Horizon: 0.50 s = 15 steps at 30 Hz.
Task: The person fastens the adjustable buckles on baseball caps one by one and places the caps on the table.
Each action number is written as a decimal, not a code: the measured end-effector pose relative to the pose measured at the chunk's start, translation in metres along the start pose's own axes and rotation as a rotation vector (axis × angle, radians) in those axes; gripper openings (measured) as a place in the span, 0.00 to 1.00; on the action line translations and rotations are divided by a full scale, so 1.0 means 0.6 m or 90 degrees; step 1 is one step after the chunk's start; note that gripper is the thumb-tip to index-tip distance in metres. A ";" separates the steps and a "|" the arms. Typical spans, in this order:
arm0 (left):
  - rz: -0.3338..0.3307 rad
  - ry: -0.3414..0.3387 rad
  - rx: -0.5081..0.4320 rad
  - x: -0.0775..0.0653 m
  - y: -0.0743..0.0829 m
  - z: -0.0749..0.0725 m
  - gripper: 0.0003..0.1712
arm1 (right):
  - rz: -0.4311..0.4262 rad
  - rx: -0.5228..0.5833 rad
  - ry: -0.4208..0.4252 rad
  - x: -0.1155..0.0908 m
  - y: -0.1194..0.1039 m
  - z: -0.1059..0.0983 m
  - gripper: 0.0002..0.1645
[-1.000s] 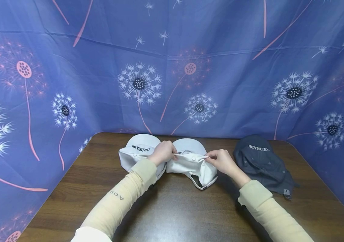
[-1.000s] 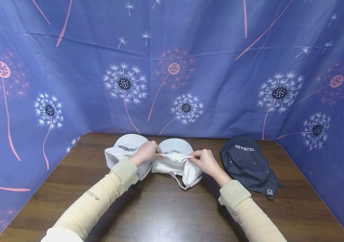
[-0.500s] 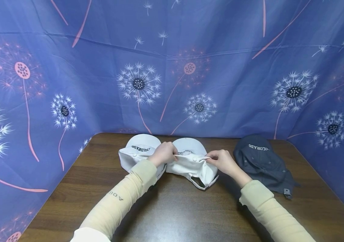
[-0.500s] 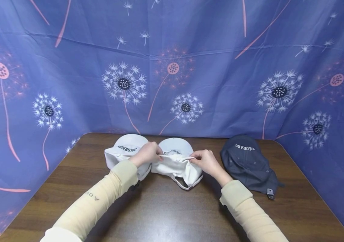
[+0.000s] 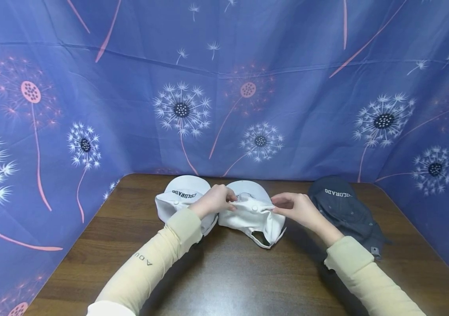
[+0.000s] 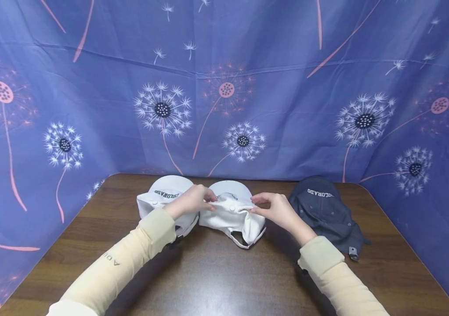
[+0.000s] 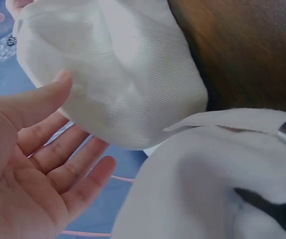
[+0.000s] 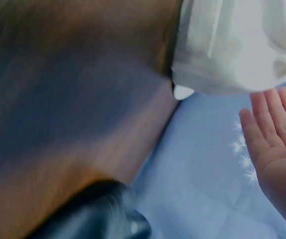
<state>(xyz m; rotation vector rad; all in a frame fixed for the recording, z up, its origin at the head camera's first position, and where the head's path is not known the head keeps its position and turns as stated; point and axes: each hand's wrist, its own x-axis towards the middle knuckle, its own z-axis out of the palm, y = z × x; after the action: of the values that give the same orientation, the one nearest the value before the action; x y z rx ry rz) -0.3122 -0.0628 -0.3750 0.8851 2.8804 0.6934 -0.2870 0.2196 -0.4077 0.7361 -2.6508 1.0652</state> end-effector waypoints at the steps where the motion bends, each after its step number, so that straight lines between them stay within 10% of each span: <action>1: 0.001 -0.003 -0.009 -0.002 0.001 -0.003 0.16 | -0.003 -0.015 0.002 -0.002 -0.002 -0.004 0.22; 15: 0.039 0.006 -0.030 -0.038 0.036 -0.021 0.31 | 0.013 -0.211 -0.054 -0.035 -0.015 -0.080 0.36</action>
<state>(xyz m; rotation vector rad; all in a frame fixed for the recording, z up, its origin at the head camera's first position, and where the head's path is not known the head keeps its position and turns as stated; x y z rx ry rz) -0.2841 -0.0640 -0.3562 0.9699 2.8432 0.7695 -0.2646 0.2549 -0.3750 0.6970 -2.8096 0.5857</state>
